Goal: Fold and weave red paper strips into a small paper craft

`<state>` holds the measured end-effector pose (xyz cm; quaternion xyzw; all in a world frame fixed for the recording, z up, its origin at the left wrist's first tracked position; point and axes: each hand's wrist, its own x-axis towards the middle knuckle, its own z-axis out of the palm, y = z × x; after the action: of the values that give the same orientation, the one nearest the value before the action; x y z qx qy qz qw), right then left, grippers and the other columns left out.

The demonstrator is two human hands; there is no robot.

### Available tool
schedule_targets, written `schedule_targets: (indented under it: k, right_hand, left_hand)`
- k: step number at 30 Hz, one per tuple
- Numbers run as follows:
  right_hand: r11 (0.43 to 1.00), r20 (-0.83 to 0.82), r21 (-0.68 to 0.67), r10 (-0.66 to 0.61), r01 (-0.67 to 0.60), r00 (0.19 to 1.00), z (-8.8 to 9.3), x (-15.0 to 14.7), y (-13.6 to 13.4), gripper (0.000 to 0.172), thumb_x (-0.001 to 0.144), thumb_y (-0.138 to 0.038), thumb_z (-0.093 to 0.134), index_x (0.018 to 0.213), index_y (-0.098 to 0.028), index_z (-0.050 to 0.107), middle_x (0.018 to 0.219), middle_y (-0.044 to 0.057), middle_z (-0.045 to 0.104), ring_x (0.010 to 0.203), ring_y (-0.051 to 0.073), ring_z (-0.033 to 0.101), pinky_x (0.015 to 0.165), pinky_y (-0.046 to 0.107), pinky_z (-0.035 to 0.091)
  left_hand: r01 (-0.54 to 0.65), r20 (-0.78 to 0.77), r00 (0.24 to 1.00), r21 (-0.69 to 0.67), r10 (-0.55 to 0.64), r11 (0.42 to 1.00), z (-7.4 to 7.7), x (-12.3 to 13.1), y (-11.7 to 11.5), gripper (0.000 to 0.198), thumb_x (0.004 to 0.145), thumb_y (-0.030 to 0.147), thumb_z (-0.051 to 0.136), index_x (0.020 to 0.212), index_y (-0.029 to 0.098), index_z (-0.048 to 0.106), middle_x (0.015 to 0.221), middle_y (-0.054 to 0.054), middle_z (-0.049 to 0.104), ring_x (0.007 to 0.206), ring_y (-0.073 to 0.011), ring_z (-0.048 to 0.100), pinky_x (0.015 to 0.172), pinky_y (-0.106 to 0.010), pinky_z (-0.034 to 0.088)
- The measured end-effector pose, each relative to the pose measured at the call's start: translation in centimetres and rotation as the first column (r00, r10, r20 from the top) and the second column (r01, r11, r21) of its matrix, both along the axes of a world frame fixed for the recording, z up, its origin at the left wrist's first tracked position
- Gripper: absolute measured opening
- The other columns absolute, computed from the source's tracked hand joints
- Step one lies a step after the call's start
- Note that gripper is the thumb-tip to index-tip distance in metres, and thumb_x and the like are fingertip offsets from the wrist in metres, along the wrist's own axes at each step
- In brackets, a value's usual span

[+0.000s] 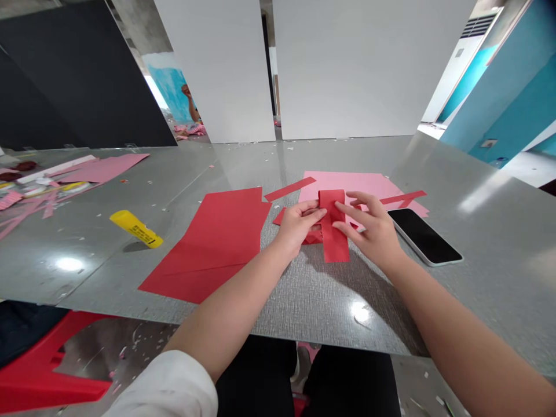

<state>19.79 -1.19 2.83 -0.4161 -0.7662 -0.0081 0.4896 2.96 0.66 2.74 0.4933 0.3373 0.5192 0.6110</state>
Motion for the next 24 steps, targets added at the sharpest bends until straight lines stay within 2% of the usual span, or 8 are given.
schedule_targets:
  k: [2,3,6,8,12,15,18,24]
  right_hand:
    - [0.982,-0.215,-0.188,-0.046,0.005,0.976,0.28,-0.11,-0.14,0.038,0.077,-0.039,0.06,0.111,-0.023,0.06,0.113,0.011,0.057,0.093,0.021,0.058,0.075,0.039,0.053]
    - [0.949,-0.315,-0.313,-0.058,-0.046,0.947,0.38,-0.15,-0.16,0.039,0.077,-0.041,0.059,0.111,-0.023,0.06,0.108,0.01,0.06,0.089,0.02,0.06,0.072,0.037,0.054]
    - [0.746,-0.489,-0.601,-0.06,-0.286,0.87,0.42,-0.19,-0.02,0.032,0.074,-0.045,0.06,0.091,-0.019,0.066,0.088,0.007,0.067,0.079,0.019,0.062,0.069,0.036,0.055]
    - [0.648,-0.523,-0.667,-0.057,-0.367,0.85,0.25,-0.2,0.12,0.028,0.07,-0.044,0.064,0.075,-0.017,0.067,0.078,0.007,0.067,0.074,0.018,0.063,0.069,0.036,0.055]
    - [0.562,-0.516,-0.711,-0.01,-0.422,0.856,-0.05,-0.31,0.16,0.024,0.066,-0.041,0.068,0.07,-0.017,0.068,0.07,0.005,0.067,0.065,0.017,0.062,0.065,0.036,0.054]
    - [0.521,-0.495,-0.736,0.021,-0.432,0.869,0.0,-0.4,0.05,0.021,0.067,-0.039,0.068,0.069,-0.018,0.069,0.069,0.004,0.067,0.063,0.016,0.061,0.062,0.035,0.053]
    - [0.505,-0.485,-0.748,0.026,-0.43,0.874,0.08,-0.41,0.02,0.02,0.068,-0.037,0.067,0.069,-0.018,0.068,0.069,0.005,0.066,0.062,0.016,0.061,0.062,0.035,0.052]
    - [0.529,-0.476,-0.734,0.049,-0.427,0.878,-0.01,-0.31,0.1,0.021,0.069,-0.038,0.066,0.068,-0.017,0.068,0.067,0.005,0.064,0.059,0.015,0.059,0.059,0.035,0.052]
  left_hand:
    - [-0.014,-0.003,1.0,0.005,0.014,1.0,-0.13,-0.01,0.13,0.028,0.071,0.024,0.066,0.098,0.018,0.065,0.101,-0.009,0.066,0.088,-0.019,0.063,0.078,-0.036,0.051]
    - [-0.018,-0.003,1.0,0.01,0.018,1.0,-0.15,-0.01,0.15,0.028,0.071,0.023,0.066,0.098,0.018,0.065,0.102,-0.009,0.066,0.089,-0.0193,0.063,0.078,-0.036,0.051]
    - [-0.011,-0.017,1.0,0.019,0.011,1.0,0.03,-0.02,0.09,0.032,0.069,0.021,0.067,0.101,0.019,0.064,0.104,-0.009,0.065,0.09,-0.0194,0.063,0.077,-0.034,0.052]
    - [0.006,-0.047,0.999,0.012,-0.006,1.0,0.23,-0.05,0.0,0.037,0.069,0.024,0.069,0.105,0.021,0.062,0.101,-0.008,0.066,0.087,-0.0191,0.064,0.073,-0.032,0.053]
    - [-0.048,-0.123,0.991,-0.02,0.045,0.999,0.32,-0.21,0.1,0.037,0.071,0.04,0.066,0.103,0.02,0.062,0.094,-0.009,0.067,0.077,-0.0192,0.064,0.064,-0.032,0.053]
    - [-0.096,-0.145,0.985,0.003,0.096,0.995,0.08,-0.34,0.38,0.03,0.072,0.038,0.066,0.093,0.017,0.064,0.092,-0.009,0.068,0.078,-0.0189,0.064,0.067,-0.032,0.053]
    - [-0.113,-0.15,0.982,0.039,0.118,0.993,-0.09,-0.39,0.54,0.026,0.072,0.034,0.066,0.091,0.016,0.065,0.093,-0.009,0.068,0.08,-0.0192,0.064,0.072,-0.034,0.052]
    - [-0.158,-0.184,0.966,0.129,0.18,0.979,0.05,-0.31,0.45,0.023,0.072,0.033,0.065,0.088,0.016,0.066,0.091,-0.008,0.069,0.082,-0.0191,0.064,0.076,-0.034,0.051]
